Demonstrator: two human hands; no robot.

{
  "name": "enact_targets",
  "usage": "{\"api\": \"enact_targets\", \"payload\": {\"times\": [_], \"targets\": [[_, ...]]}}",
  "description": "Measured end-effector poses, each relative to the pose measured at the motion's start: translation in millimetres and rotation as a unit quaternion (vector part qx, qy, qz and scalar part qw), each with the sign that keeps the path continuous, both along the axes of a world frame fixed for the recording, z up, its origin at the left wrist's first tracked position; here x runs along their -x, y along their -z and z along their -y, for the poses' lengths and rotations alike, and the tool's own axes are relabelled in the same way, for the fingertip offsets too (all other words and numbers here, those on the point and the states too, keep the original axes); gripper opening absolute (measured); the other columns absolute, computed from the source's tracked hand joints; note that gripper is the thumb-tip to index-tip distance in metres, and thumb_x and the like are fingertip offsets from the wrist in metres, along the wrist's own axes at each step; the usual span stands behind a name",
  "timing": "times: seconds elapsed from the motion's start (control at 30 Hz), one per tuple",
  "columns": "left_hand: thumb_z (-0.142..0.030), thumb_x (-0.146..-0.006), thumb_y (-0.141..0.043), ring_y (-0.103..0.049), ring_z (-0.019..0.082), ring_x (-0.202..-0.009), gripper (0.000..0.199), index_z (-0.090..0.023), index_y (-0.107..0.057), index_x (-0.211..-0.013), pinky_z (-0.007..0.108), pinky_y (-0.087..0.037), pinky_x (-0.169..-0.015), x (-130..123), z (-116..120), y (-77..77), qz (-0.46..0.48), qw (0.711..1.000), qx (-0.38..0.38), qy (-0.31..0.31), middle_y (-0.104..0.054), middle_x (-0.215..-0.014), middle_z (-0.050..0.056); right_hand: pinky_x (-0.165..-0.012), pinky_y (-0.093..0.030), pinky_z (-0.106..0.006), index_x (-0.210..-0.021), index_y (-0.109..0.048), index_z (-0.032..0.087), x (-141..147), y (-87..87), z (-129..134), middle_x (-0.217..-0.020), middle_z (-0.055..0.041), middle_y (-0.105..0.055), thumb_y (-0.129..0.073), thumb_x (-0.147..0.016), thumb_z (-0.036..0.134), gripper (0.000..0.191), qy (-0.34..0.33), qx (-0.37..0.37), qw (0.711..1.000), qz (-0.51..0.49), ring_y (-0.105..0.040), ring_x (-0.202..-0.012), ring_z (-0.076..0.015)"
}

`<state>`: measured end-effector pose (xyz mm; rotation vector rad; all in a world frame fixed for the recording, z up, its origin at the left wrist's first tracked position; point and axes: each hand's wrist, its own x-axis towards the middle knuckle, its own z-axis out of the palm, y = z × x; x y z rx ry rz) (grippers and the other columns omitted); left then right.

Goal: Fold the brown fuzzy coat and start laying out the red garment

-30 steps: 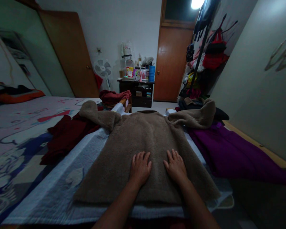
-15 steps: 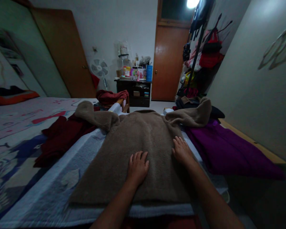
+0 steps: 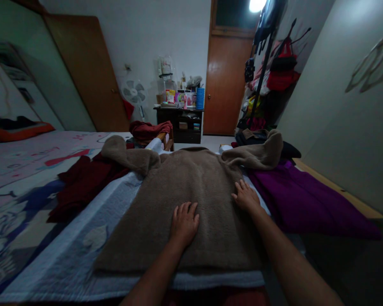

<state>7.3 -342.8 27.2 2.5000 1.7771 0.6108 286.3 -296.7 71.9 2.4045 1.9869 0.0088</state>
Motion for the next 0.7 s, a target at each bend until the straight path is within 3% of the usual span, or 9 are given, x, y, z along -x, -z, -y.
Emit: {"api": "enact_targets", "payload": {"times": [0.2, 0.7], "targets": [[-0.031, -0.093, -0.046, -0.047, 0.025, -0.126, 0.040, -0.025, -0.053, -0.132, 0.048, -0.029, -0.112, 0, 1, -1.3, -0.001, 1.000, 0.002, -0.001, -0.057, -0.133, 0.007, -0.111, -0.021, -0.053, -0.150, -0.030, 0.017, 0, 1.6, 12, -0.160, -0.0099, -0.017, -0.039, -0.094, 0.042, 0.061, -0.004, 0.000, 1.000, 0.026, -0.015, -0.146, -0.0271], [-0.030, -0.093, -0.046, -0.047, 0.025, -0.126, 0.040, -0.024, -0.053, -0.132, 0.047, -0.030, -0.112, 1, 2, -4.2, 0.000, 1.000, -0.002, 0.001, -0.057, -0.131, 0.008, -0.115, -0.018, -0.048, -0.150, -0.029, 0.014, -5, 12.6, 80, -0.159, -0.0106, -0.023, -0.040, -0.092, 0.039, 0.064, -0.037, -0.052, 0.997, 0.034, -0.019, -0.146, -0.0258]]}}
